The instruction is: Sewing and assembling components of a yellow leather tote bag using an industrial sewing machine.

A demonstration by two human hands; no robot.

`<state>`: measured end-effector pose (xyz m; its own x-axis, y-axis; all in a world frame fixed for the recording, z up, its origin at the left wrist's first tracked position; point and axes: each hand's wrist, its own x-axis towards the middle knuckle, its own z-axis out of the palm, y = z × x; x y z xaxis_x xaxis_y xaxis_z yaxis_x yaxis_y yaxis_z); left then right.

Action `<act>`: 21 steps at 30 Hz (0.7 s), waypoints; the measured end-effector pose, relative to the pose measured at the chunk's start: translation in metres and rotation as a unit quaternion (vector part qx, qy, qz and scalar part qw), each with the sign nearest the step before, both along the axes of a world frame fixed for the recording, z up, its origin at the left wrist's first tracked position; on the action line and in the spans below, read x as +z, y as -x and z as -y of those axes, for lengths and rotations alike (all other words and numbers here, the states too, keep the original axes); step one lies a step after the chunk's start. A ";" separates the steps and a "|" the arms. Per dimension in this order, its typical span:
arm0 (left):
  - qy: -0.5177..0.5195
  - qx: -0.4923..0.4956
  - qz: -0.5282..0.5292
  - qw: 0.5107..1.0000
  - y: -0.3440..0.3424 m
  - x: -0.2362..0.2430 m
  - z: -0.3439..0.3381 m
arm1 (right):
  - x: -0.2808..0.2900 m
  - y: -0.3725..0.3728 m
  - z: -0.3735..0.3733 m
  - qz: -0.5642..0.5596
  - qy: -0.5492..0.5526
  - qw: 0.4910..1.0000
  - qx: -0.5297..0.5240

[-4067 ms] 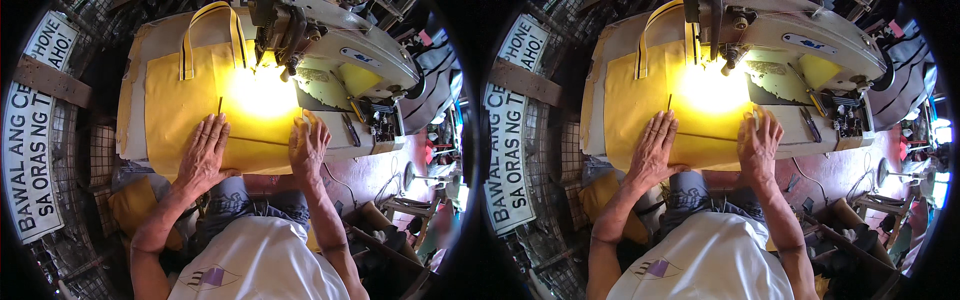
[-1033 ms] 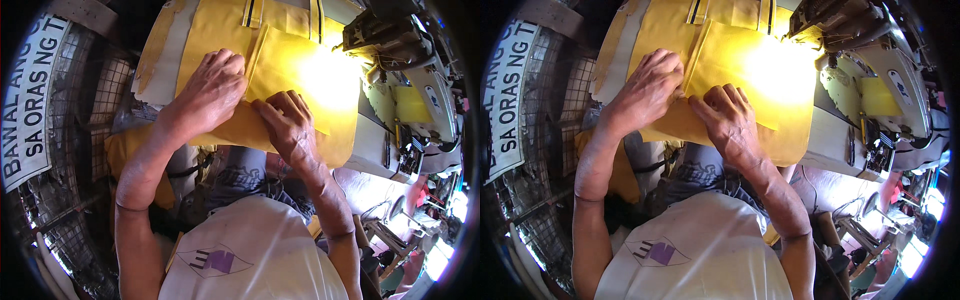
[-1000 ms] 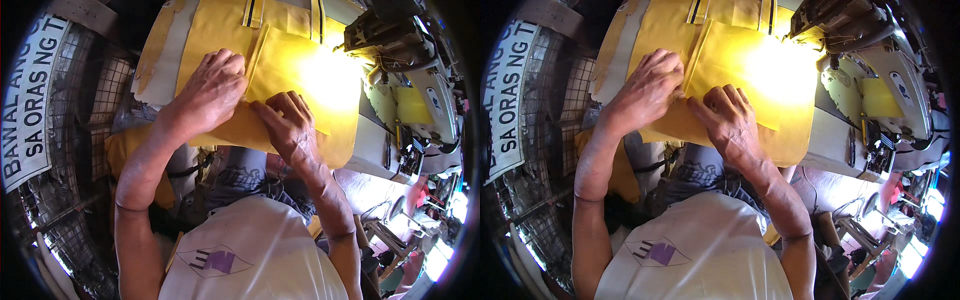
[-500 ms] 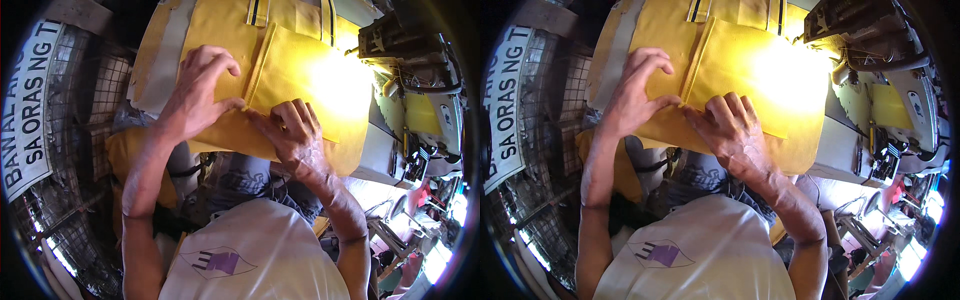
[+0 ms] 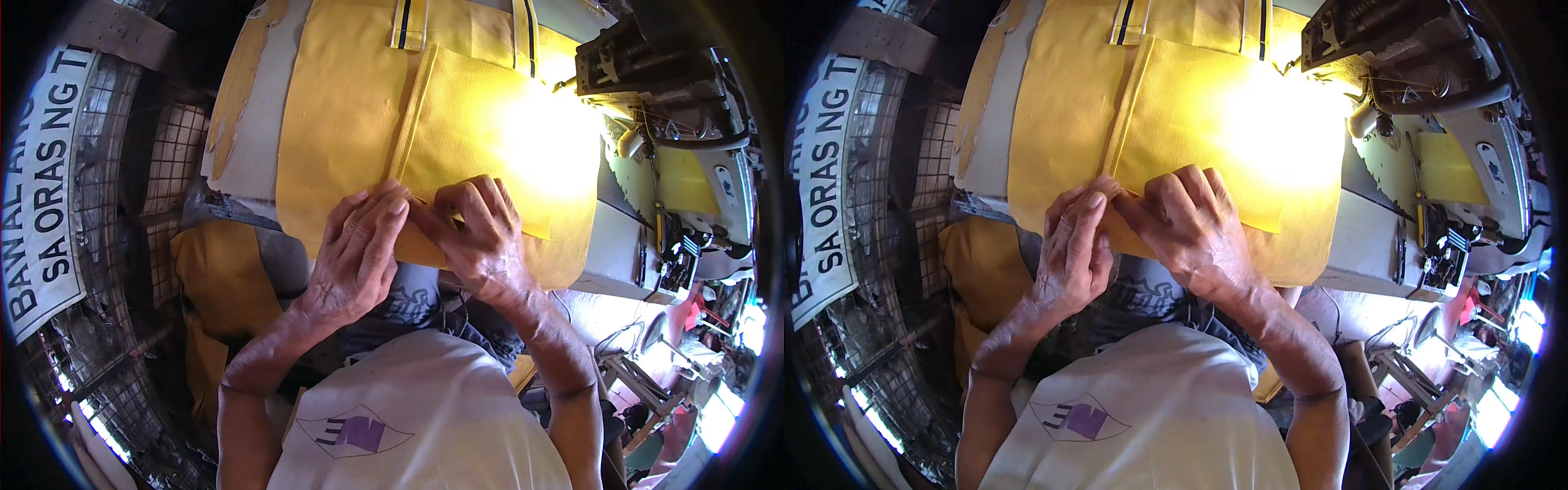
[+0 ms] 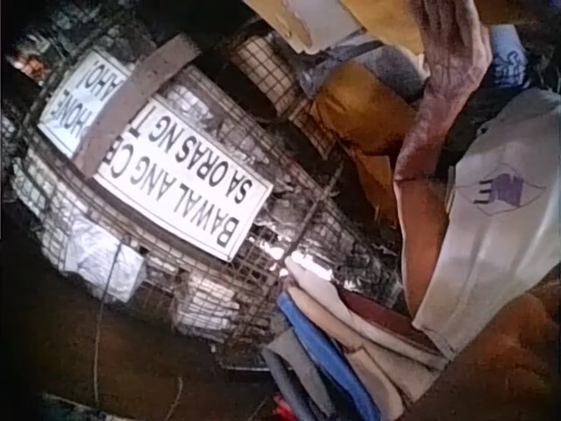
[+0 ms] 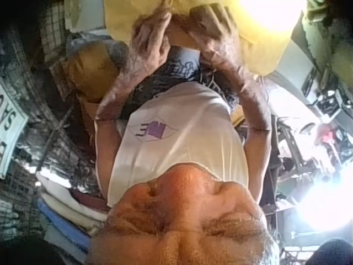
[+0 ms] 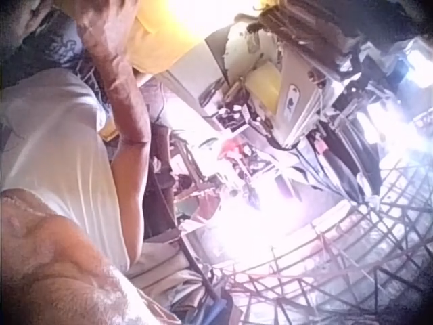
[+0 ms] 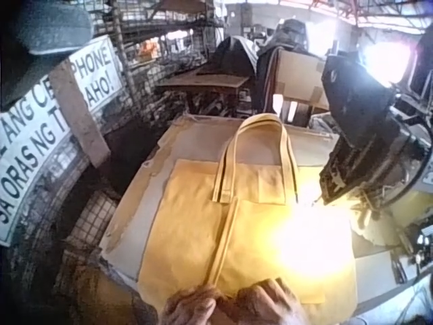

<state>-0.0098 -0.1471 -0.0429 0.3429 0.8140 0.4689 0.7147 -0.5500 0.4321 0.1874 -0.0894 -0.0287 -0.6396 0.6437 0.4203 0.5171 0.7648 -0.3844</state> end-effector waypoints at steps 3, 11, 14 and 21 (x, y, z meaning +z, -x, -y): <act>0.013 -0.007 -0.023 1.000 0.005 0.002 0.000 | 0.008 0.001 -0.003 0.020 0.026 0.999 0.003; 0.069 -0.001 0.261 0.963 0.021 0.003 0.002 | 0.006 0.000 -0.004 0.032 0.027 0.999 0.009; 0.121 0.005 0.036 0.992 0.010 0.035 0.007 | 0.005 -0.002 -0.003 0.039 0.031 0.999 0.005; -0.004 0.016 -0.024 1.000 -0.015 -0.009 0.008 | 0.008 -0.015 0.008 -0.014 0.029 0.999 -0.044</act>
